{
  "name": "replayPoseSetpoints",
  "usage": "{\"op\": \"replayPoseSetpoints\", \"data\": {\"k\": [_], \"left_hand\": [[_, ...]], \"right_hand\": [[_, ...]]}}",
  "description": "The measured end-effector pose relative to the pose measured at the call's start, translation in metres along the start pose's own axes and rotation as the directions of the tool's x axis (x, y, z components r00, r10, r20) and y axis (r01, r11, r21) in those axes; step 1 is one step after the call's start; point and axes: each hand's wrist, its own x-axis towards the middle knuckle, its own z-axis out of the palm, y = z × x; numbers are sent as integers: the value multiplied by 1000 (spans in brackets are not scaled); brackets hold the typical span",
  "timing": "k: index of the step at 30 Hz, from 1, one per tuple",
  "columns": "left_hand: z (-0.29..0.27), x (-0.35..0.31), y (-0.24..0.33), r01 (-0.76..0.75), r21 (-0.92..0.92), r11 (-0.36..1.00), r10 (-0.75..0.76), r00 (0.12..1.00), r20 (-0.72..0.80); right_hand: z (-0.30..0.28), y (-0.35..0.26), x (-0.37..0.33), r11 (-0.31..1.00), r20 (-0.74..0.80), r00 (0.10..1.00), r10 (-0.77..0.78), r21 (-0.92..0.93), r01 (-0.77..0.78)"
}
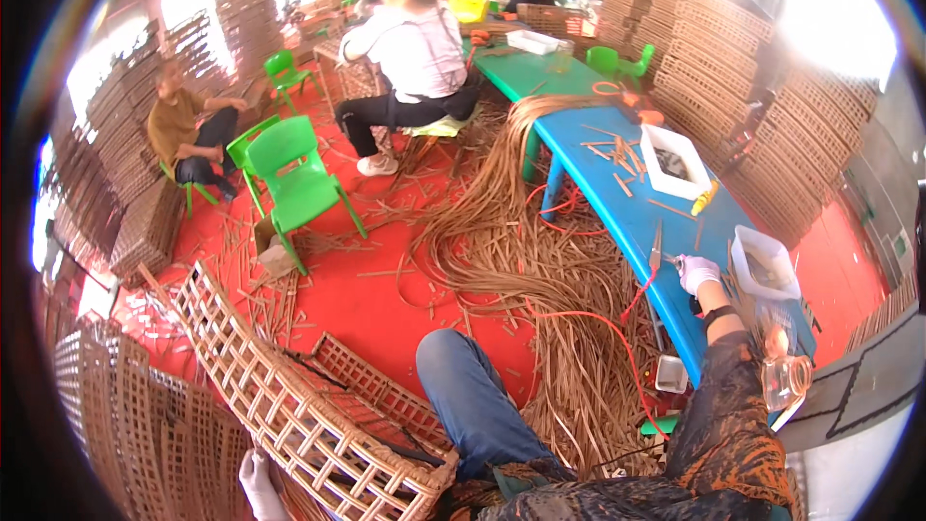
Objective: Assembling and weaving wicker furniture components using hands, a staple gun, and pliers.
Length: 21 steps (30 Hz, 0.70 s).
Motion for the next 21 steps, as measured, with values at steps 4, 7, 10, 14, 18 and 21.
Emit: {"op": "replayPoseSetpoints", "data": {"k": [4, 7, 10, 14, 18, 21], "left_hand": [[4, -2, 44, -129, 288, 949, 142, 990, -21], [8, 9, 76, -194, 529, 826, 208, 977, 33], [6, 7, 87, -322, 781, 535, 665, 731, -154], [43, -47, 144, -560, 450, 696, 664, 741, -103], [65, -89, 159, -506, 58, 860, 491, 854, 172], [70, -87, 144, -520, 67, 851, 474, 817, 328]], "right_hand": [[-54, -35, -25, 948, -424, 899, -105, 230, 219], [-120, -70, -70, 382, -270, 931, -243, 856, 348], [-168, -141, -138, -52, -403, 803, -439, 904, 425], [-210, -250, -241, -321, -381, 590, -712, 924, 209], [-220, -345, -332, -405, -437, 315, -843, 900, 163], [-211, -384, -374, -478, -462, 207, -862, 878, -30]]}}
